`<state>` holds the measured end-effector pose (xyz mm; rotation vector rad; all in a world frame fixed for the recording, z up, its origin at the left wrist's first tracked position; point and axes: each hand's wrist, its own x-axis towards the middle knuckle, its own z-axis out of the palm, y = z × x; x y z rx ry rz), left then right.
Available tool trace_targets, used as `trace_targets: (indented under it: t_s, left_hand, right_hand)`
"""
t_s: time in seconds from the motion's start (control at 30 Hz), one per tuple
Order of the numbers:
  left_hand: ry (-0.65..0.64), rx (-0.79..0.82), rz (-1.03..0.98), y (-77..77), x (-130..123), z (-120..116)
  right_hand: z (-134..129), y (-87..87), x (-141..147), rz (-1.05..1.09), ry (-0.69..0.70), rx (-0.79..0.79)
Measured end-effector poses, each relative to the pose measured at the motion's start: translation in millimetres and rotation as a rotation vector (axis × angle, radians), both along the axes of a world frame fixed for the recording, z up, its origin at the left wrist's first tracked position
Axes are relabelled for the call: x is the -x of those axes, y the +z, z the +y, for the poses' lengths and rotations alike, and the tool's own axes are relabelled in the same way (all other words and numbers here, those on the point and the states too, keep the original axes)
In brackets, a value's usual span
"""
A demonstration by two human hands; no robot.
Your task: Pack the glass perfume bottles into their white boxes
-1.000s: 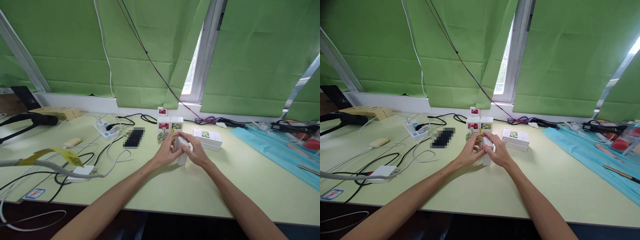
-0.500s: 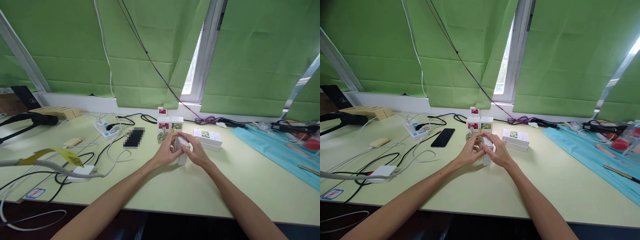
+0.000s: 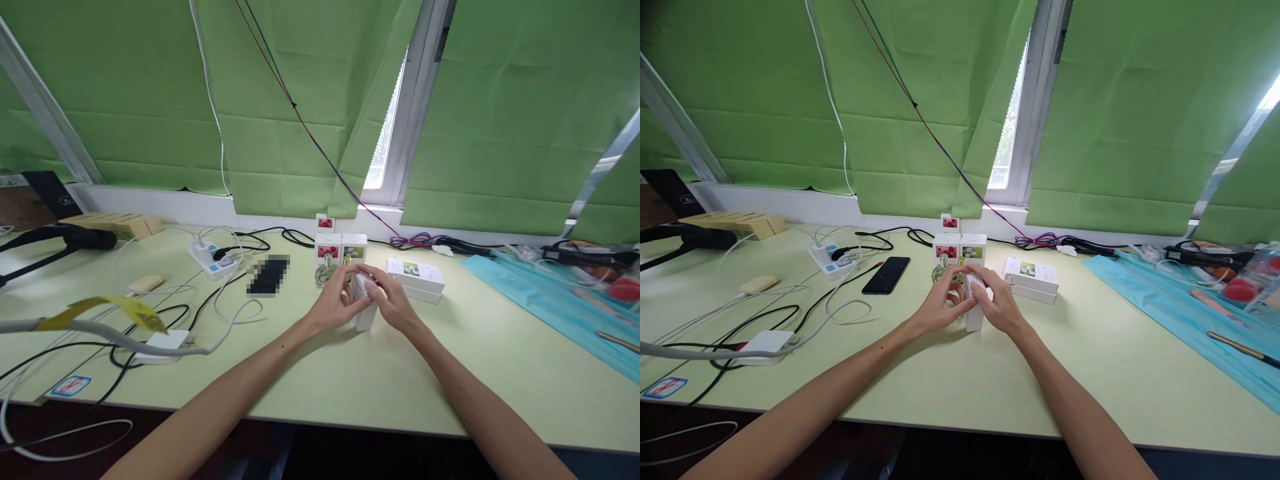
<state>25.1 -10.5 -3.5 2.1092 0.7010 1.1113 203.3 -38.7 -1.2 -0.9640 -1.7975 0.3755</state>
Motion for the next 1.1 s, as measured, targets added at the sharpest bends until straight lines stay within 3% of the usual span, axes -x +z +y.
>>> trace_targets:
  t_s: [1.1]
  left_hand:
    - [-0.008,-0.006,-0.001,-2.4,0.2,1.0]
  right_hand:
    - [-4.6,8.3,4.1,0.009,-0.014,0.022]
